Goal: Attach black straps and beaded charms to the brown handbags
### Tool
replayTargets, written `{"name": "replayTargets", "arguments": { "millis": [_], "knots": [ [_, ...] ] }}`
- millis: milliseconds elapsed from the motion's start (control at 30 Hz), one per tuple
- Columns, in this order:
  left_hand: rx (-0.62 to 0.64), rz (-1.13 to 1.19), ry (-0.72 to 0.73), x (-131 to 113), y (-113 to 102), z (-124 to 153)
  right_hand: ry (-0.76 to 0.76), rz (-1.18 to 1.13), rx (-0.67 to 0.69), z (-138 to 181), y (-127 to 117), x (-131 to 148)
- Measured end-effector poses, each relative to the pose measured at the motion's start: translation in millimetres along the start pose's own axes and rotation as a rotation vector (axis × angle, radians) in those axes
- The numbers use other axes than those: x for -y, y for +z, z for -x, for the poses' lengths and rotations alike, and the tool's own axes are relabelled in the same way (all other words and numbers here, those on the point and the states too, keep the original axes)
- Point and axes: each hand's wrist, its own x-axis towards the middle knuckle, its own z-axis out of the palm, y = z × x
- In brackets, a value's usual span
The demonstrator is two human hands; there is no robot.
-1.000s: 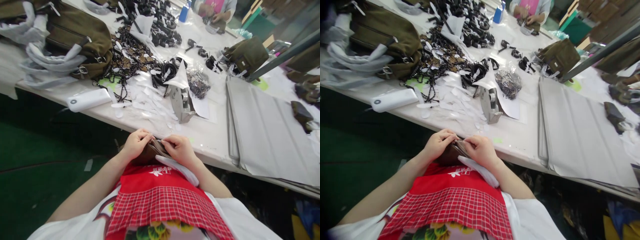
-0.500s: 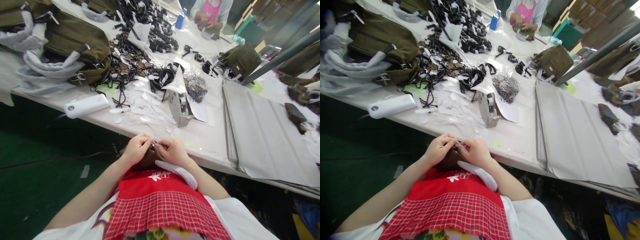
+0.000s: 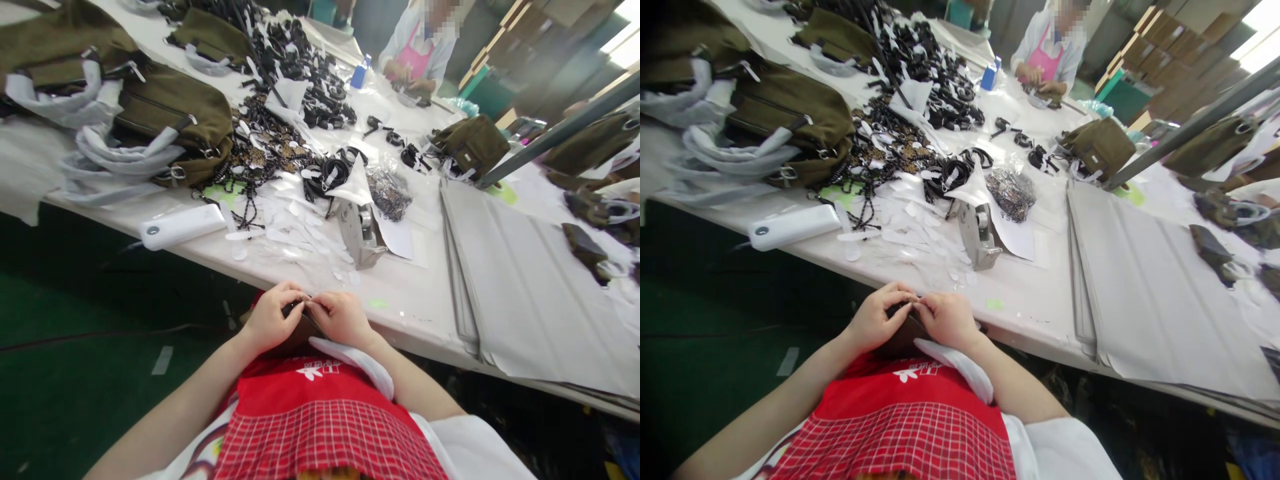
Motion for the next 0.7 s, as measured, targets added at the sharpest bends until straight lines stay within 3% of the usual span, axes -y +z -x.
{"name": "replayTargets", "arguments": {
  "millis": [267,433,500,700],
  "knots": [
    [-0.102,-0.051,-0.020,3,1,4,0.002,0.024,0.114,-3,1,3],
    [-0.250,-0.017,-0.037,-2,-18,2,-0.098,0.106,0.023,-1,-6,1],
    [-0.309,-0.007,-0.065,-5,-28,1,-0.121,-0.015,-0.032,-3,-3,-1],
    [-0.287,0.012,-0.024,-13,-36,1,-0.019,-0.426,-0.173,-17,21,-4]
  ]
}}
